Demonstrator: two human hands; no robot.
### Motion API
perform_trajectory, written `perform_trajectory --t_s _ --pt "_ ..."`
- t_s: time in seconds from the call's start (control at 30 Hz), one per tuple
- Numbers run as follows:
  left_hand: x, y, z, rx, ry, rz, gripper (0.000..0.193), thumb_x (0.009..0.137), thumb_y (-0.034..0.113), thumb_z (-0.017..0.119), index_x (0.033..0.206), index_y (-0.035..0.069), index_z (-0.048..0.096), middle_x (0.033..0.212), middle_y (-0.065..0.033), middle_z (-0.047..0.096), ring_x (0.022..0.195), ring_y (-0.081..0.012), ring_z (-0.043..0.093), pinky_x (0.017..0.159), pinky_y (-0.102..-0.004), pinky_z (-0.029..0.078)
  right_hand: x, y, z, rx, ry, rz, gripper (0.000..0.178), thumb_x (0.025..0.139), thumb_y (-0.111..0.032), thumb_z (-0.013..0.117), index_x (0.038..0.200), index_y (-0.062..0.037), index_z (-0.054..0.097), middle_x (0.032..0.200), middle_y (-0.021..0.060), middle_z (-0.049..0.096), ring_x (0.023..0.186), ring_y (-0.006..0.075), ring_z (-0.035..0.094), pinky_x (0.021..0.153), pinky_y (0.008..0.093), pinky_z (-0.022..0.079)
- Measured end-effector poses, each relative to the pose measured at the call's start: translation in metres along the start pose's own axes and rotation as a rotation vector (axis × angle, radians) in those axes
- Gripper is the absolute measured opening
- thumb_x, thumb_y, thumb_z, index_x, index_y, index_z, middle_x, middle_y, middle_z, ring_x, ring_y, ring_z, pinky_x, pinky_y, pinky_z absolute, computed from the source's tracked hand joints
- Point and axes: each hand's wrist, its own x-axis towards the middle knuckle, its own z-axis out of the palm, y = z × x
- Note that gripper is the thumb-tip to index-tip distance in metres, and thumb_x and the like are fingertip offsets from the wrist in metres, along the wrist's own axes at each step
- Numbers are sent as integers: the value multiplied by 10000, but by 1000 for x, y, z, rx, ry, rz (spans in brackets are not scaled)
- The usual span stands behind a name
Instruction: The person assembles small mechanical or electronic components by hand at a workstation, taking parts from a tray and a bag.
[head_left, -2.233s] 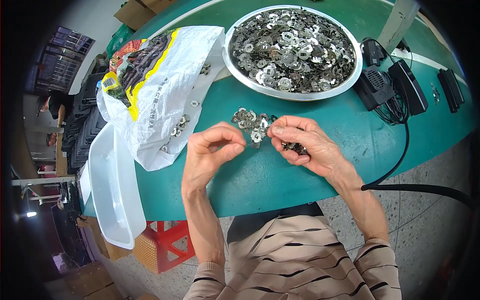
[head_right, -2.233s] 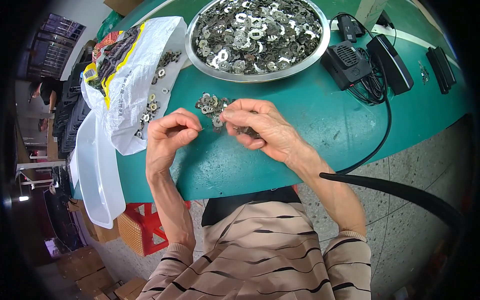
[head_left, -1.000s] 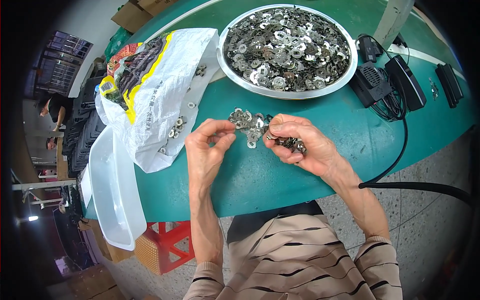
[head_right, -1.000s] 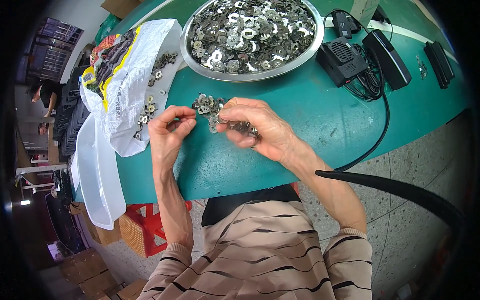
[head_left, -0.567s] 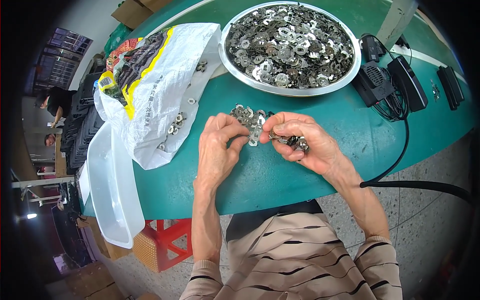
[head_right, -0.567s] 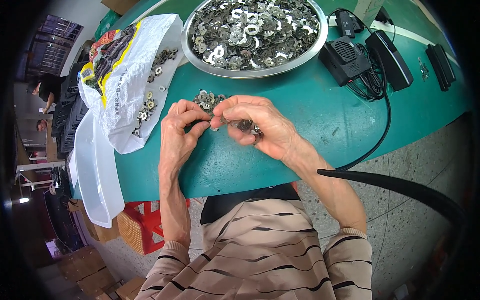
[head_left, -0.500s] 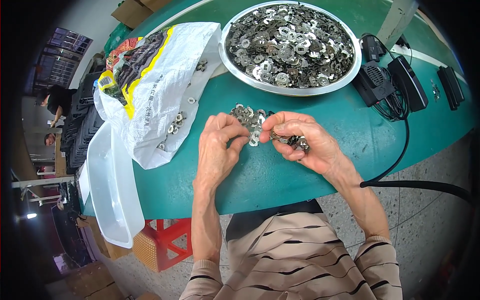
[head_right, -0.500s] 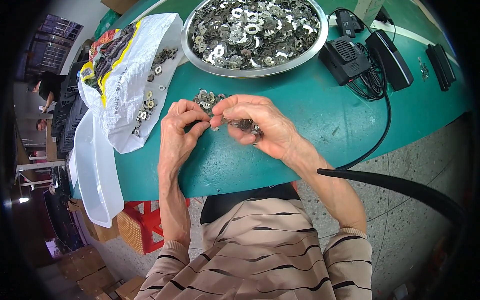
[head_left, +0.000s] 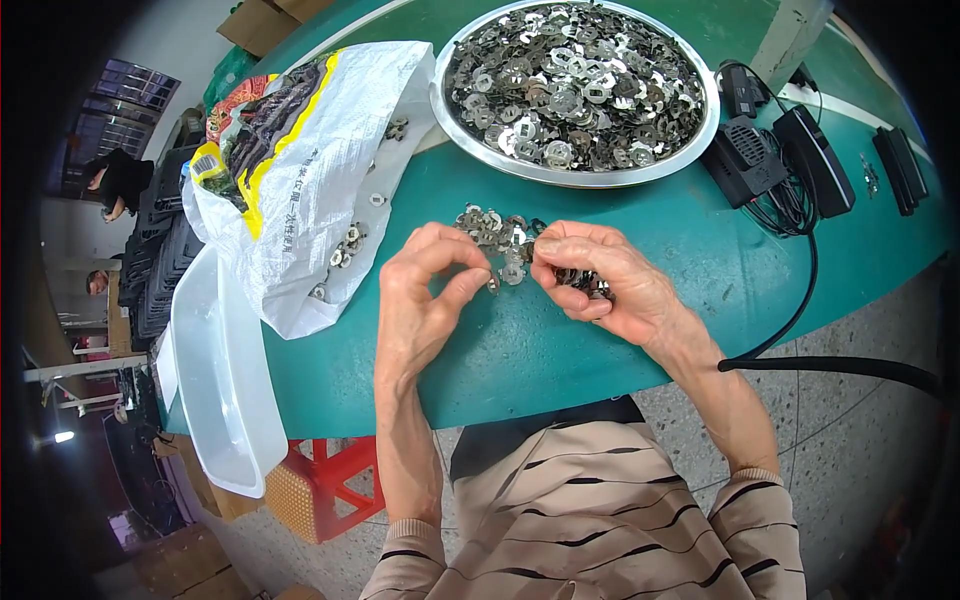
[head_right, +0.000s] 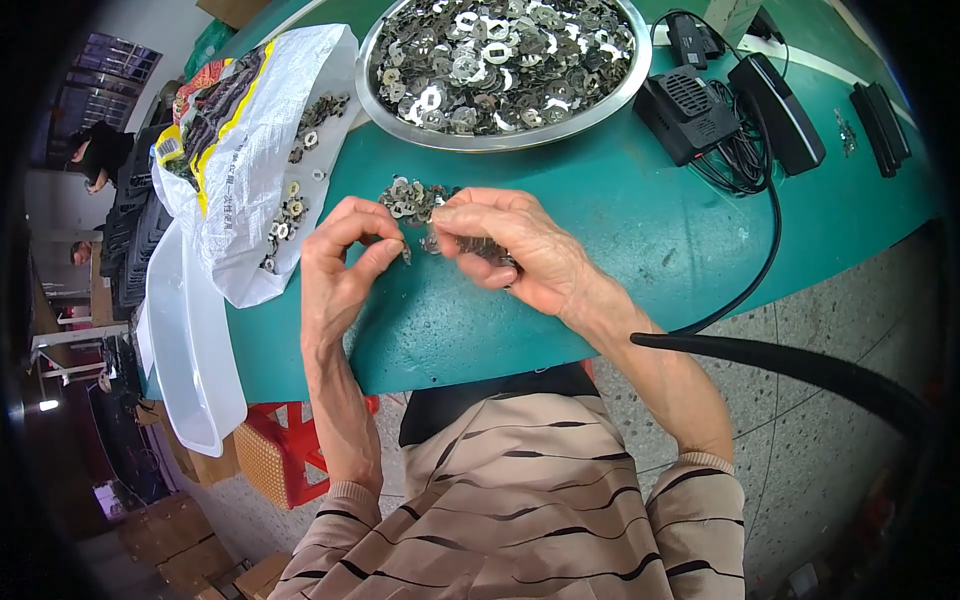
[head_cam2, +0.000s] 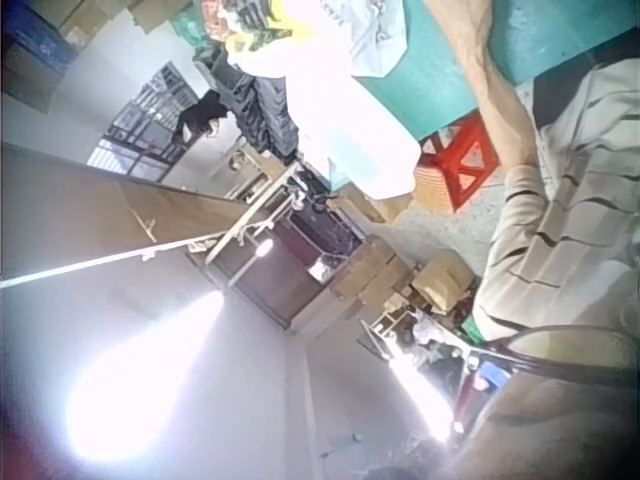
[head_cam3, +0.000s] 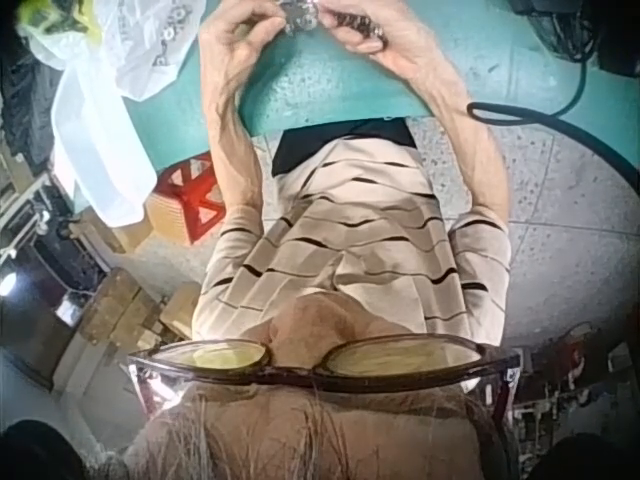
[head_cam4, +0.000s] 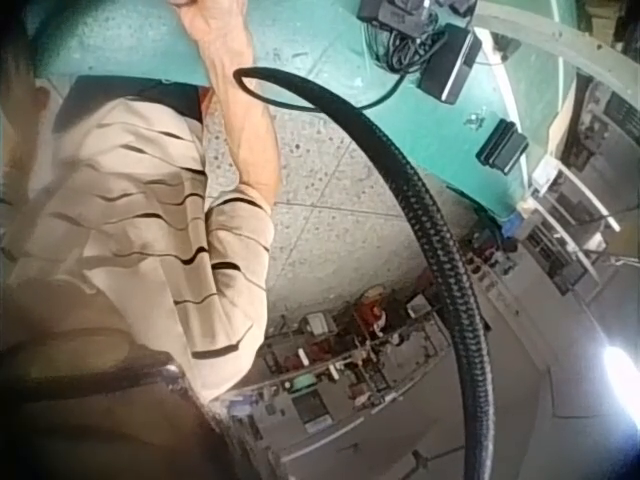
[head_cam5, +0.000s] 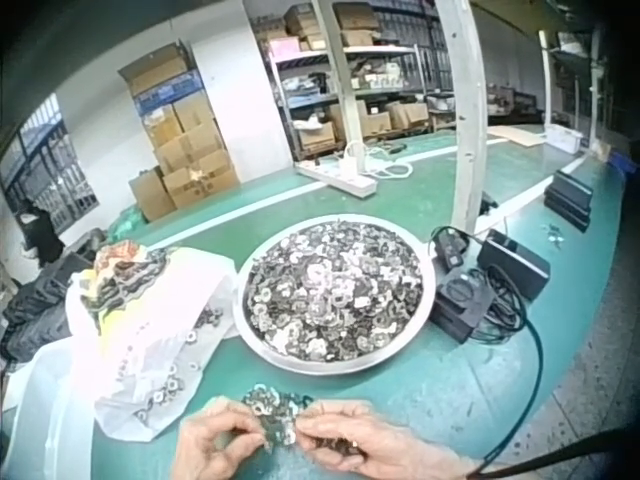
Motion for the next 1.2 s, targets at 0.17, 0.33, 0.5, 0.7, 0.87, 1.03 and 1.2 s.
perform_trajectory --t_s 0.17,0.33,0.5,0.7,0.87,1.03,1.2 --pt "-1 4 6 -367 105 60 105 719 -66 657 801 -12 620 858 -82 586 762 -142 547 675 -252 444 -1 4 4 -123 -27 38 192 871 -189 608 888 0 580 735 41 550 473 29 394 357 164 220" --pt "-3 10 15 -345 133 166 101 728 -71 661 806 -15 627 879 -82 584 798 -152 561 691 -254 457 -5 1 11 -155 -115 68 250 820 -231 673 897 -8 591 722 34 544 468 23 341 375 187 179" --pt "-2 7 17 -405 73 181 119 762 -84 633 868 -30 628 905 -79 576 816 -134 560 701 -230 463 -6 2 9 -186 -96 24 200 804 -184 681 882 -24 589 705 16 533 474 18 340 380 187 186" --pt "-5 4 14 -635 -16 52 172 776 -99 614 938 -45 625 927 -80 576 804 -132 556 699 -236 466 -5 6 12 -295 -12 -99 140 792 -138 664 870 -44 597 683 -37 508 514 12 380 422 182 252" --pt "-5 9 13 -550 -38 114 178 727 -52 693 896 -46 637 895 -101 588 816 -160 548 714 -255 454 -7 4 16 -326 53 -148 118 794 -108 666 872 -54 595 668 -52 497 525 2 383 427 172 245" --pt "-5 7 13 -428 -34 177 191 687 -73 706 866 -46 644 866 -108 595 797 -170 555 684 -262 459 -7 4 17 -328 68 -141 112 800 -85 667 876 -58 588 650 -66 484 515 -10 365 419 166 217" --pt "-4 8 13 -432 -19 178 178 691 -85 691 857 -37 648 851 -93 606 781 -158 565 676 -256 463 -7 3 15 -323 57 -127 143 766 -121 674 877 -60 606 688 -45 514 534 6 391 439 174 268"
